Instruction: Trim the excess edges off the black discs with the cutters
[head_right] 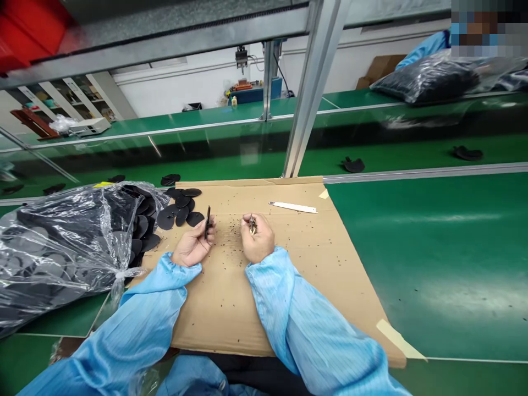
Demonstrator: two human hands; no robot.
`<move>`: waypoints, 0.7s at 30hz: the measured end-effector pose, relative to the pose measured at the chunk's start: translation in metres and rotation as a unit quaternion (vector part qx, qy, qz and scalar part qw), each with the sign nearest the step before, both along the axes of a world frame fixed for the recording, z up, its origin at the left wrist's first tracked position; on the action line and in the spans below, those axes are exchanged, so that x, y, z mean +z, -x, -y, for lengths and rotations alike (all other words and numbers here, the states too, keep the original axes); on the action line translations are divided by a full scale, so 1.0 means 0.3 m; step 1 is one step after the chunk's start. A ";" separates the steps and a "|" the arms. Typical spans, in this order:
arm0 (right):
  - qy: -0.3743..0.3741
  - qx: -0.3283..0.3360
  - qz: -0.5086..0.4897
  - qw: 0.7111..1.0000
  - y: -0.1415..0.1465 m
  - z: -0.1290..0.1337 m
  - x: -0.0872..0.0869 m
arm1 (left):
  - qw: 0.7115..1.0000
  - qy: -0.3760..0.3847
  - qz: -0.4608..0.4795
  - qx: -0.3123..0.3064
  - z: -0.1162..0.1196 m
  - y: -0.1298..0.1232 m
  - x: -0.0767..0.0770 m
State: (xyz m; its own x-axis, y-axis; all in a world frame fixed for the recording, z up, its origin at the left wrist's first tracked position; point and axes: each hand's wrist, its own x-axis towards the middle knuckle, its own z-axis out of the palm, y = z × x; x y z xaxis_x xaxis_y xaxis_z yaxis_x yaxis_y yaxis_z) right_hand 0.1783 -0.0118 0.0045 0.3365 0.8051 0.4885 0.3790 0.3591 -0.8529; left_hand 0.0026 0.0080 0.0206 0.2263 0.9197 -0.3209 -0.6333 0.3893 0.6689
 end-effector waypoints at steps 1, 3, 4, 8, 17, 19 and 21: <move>-0.003 0.006 0.001 1.000 0.000 -0.001 -0.001 | 1.000 0.004 0.007 -0.008 0.000 0.005 0.004; -0.008 0.013 0.000 1.000 -0.002 -0.001 -0.003 | 1.000 0.000 0.020 -0.016 0.004 0.010 0.010; -0.011 0.014 -0.002 1.000 -0.003 0.000 -0.003 | 0.999 -0.003 0.026 -0.018 0.007 0.010 0.011; -0.020 0.020 -0.006 1.000 -0.008 -0.001 -0.003 | 0.999 -0.017 0.024 -0.021 0.013 0.005 0.007; -0.037 0.006 0.010 0.999 -0.009 -0.003 -0.008 | 0.999 -0.025 -0.030 0.036 0.010 -0.006 -0.013; -0.052 -0.001 0.012 0.999 -0.008 -0.005 -0.010 | 0.995 -0.033 -0.061 0.072 -0.019 -0.015 -0.015; -0.070 -0.003 0.014 0.997 -0.004 -0.008 -0.011 | 0.986 -0.055 -0.118 0.104 -0.081 -0.024 -0.004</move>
